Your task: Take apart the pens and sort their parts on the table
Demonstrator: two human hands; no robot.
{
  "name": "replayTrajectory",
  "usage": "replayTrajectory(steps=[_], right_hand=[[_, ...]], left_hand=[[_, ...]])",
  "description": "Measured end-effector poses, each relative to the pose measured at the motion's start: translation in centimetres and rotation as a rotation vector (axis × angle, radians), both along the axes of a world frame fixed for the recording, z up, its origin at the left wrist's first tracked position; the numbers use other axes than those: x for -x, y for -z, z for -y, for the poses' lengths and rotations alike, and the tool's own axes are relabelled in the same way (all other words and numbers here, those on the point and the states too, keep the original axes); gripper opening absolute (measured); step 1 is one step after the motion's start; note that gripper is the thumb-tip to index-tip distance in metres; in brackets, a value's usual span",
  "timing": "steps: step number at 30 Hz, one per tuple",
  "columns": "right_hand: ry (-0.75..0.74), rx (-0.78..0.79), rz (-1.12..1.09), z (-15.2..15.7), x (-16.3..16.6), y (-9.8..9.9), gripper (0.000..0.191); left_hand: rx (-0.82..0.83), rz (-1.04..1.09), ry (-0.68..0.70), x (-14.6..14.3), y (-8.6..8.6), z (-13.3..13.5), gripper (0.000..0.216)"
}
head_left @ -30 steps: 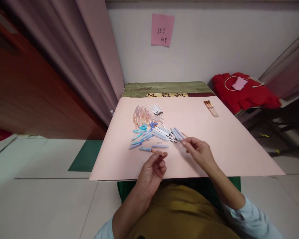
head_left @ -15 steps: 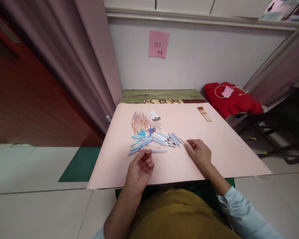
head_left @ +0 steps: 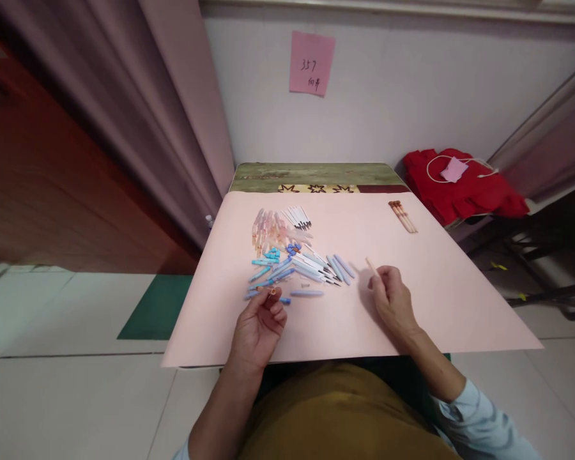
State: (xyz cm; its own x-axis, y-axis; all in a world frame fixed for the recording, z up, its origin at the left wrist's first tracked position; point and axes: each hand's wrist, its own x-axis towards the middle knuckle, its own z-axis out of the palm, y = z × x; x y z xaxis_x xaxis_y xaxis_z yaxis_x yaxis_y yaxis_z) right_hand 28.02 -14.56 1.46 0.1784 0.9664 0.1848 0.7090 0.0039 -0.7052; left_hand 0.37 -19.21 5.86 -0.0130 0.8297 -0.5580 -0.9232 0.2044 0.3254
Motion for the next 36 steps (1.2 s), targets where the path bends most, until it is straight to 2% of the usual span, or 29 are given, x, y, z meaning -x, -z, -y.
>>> replayTrajectory(steps=[3,5,12,16,23,28,33,36], right_hand=[[-0.164,0.093,0.117,0.3,1.8,-1.1,0.025],[-0.216,0.144,0.203,0.2,3.0,-1.4,0.024],[-0.239,0.116,0.486,-0.7,4.4,0.2,0.023],[-0.261,0.086,0.522,-0.7,4.3,0.0,0.023],[-0.194,0.070,0.333,0.1,2.1,-2.8,0.020],[-0.121,-0.009,0.136,-0.1,1.9,-3.8,0.019],[-0.232,0.124,-0.308,-0.6,3.9,-4.2,0.029],[-0.295,0.190,-0.470,-0.8,5.3,-4.4,0.035]], left_hand=[[0.000,0.014,0.039,-0.9,0.0,-0.1,0.002],[-0.003,0.022,0.050,-1.3,-0.1,-0.1,0.005],[0.059,0.000,0.028,-2.2,-0.2,-0.3,0.011],[0.093,-0.004,0.033,-2.7,-0.1,-0.8,0.008],[0.142,-0.003,0.100,-3.8,-0.5,-1.8,0.007],[0.156,0.015,0.140,-4.5,-0.9,-2.7,0.007],[0.112,-0.008,0.139,-4.9,-2.3,-3.7,0.003],[0.082,-0.012,0.114,-5.0,-3.0,-4.4,0.003]])
